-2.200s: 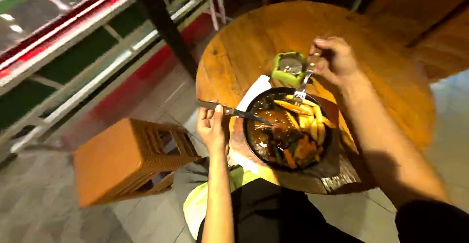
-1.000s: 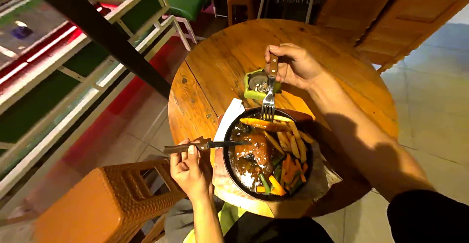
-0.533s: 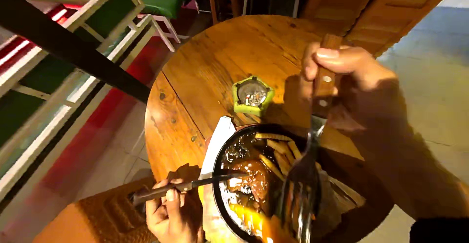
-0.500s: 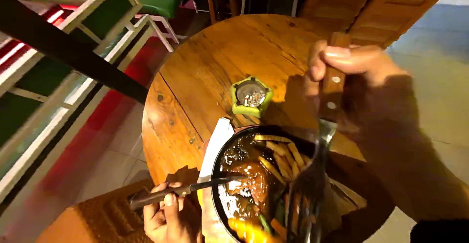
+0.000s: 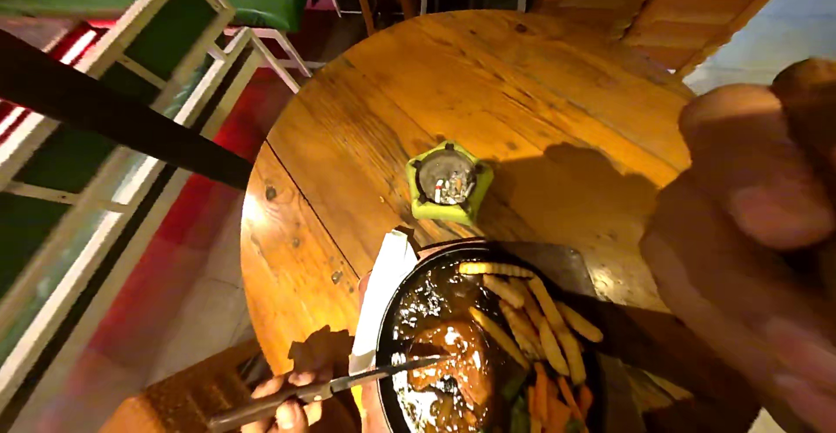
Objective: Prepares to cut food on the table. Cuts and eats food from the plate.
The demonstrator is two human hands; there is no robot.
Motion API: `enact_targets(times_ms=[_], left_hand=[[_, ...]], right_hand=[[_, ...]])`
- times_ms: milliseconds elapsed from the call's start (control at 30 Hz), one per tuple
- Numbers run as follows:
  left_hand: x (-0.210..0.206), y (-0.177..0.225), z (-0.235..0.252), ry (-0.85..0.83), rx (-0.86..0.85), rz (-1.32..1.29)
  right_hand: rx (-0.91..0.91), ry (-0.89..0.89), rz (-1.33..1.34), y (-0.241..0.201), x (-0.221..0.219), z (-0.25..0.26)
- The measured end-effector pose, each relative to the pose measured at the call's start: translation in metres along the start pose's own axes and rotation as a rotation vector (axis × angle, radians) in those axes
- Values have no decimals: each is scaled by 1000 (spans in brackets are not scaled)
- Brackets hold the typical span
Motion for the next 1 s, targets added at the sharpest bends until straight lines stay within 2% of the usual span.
enact_targets(times_ms=[133, 300, 400, 633, 867, 1000], left_hand=[[8, -1, -1, -16, 6, 55], [7, -1, 1, -6, 8, 42], [5, -2, 0, 1, 3, 38], [-3, 2, -1, 56, 27, 26], [-19, 8, 0, 94, 46, -11], [-6, 1, -2, 33, 19, 10]], right_hand=[[-82, -58, -20, -5, 7, 0], [-72, -100, 76, 1, 12, -3], [-68, -35, 126, 0, 7, 7], [-23, 13, -198, 11, 12, 27], [-59, 41, -137, 3, 2, 19], [-42, 2, -130, -1, 2, 16]])
Point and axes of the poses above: each hand's wrist, its own z-axis towards the middle knuckle, its own x-axis out of the back of the hand, y = z × x, the point moved 1 cm from there along z, towards the middle knuckle
